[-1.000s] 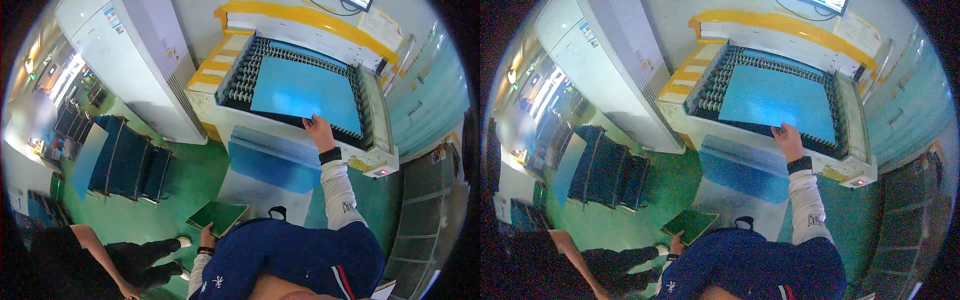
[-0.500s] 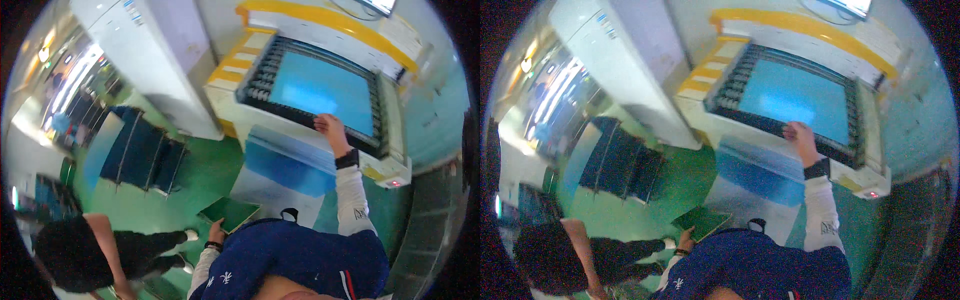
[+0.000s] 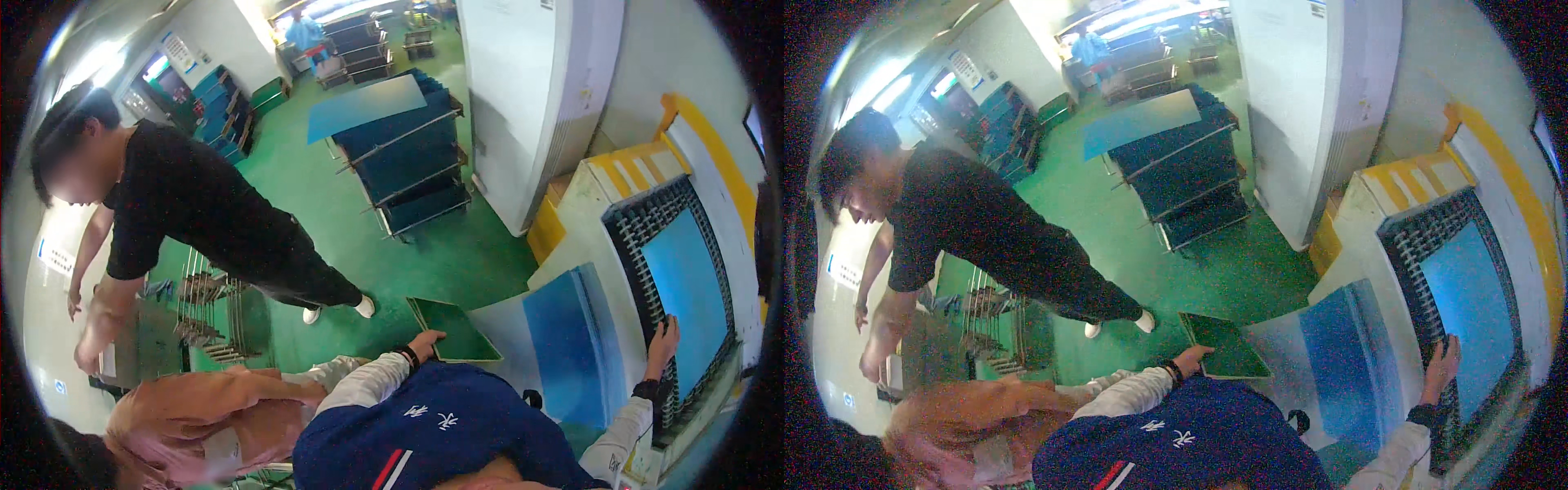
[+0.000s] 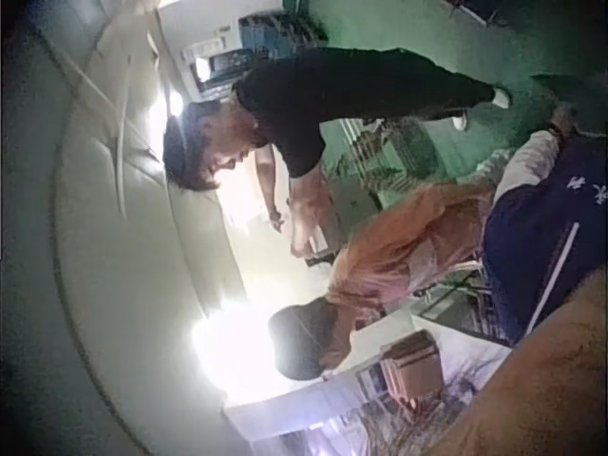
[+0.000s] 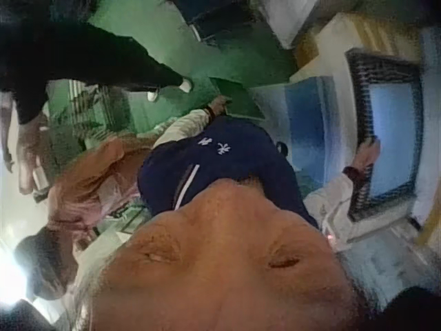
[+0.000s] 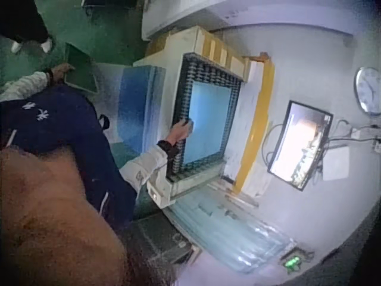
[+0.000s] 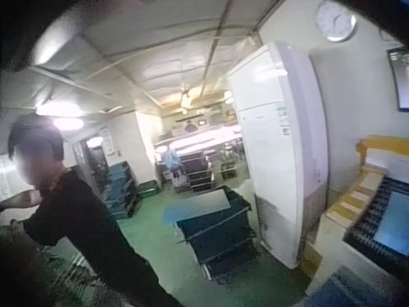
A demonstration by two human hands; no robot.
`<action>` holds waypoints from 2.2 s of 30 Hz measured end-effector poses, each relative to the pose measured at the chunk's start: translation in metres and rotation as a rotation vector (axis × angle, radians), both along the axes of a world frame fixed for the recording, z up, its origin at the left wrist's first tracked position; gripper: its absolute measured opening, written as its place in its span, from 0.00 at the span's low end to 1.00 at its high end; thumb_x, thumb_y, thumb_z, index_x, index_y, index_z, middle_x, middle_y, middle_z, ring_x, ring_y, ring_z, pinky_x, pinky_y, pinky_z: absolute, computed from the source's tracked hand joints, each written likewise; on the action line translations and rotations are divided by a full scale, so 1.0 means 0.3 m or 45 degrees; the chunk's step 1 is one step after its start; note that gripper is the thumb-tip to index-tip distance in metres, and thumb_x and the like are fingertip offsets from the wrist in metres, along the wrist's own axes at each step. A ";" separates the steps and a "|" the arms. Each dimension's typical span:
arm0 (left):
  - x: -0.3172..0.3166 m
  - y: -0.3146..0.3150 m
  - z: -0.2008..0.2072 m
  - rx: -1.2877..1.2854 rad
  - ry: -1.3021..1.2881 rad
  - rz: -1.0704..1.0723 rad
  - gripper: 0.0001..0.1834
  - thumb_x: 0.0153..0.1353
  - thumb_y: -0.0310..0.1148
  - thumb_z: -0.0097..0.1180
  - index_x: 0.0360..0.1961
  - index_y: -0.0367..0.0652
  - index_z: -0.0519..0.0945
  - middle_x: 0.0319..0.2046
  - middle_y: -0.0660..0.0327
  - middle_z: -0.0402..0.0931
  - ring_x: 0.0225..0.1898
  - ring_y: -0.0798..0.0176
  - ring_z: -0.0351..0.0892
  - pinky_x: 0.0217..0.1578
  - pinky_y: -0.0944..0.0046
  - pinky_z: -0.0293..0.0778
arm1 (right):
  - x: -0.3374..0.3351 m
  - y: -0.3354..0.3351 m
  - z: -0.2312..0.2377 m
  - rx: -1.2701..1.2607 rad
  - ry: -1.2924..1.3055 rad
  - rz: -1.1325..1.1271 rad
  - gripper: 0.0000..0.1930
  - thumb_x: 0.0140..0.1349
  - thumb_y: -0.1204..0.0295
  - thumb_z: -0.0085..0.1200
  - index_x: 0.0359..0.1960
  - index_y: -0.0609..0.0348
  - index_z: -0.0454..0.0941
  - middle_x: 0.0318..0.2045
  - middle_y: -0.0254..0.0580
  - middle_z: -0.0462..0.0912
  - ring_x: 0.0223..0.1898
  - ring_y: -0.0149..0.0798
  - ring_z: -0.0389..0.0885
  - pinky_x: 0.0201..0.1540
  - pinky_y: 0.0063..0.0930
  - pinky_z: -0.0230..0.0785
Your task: Insert metal plates into a processing machine and retrieve them.
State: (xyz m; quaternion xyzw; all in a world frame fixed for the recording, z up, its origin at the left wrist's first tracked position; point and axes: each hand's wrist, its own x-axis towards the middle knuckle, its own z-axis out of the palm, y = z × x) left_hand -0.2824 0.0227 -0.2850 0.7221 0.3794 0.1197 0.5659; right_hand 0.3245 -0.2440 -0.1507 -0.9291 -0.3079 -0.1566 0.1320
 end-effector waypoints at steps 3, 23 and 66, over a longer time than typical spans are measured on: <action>-0.026 -0.022 -0.026 0.143 0.027 -0.080 0.17 0.62 0.29 0.55 0.49 0.30 0.73 0.43 0.52 0.78 0.44 0.53 0.80 0.48 0.55 0.78 | 0.043 0.011 -0.017 -0.047 0.023 0.025 0.20 0.67 0.65 0.46 0.59 0.56 0.71 0.61 0.46 0.70 0.62 0.50 0.65 0.63 0.42 0.58; -0.043 -0.045 -0.105 0.199 0.191 -0.191 0.20 0.57 0.27 0.56 0.52 0.36 0.74 0.44 0.50 0.78 0.48 0.50 0.77 0.52 0.58 0.72 | 0.154 -0.056 -0.024 -0.301 -0.183 0.096 0.17 0.60 0.73 0.52 0.52 0.55 0.75 0.58 0.48 0.72 0.60 0.50 0.69 0.60 0.42 0.64; 0.507 0.287 -0.386 0.052 0.417 -1.292 0.25 0.62 0.31 0.53 0.58 0.27 0.68 0.48 0.46 0.76 0.51 0.54 0.74 0.54 0.58 0.68 | -0.847 -0.005 -0.270 0.042 0.273 -0.144 0.14 0.50 0.72 0.55 0.39 0.63 0.80 0.67 0.52 0.58 0.61 0.49 0.64 0.62 0.48 0.55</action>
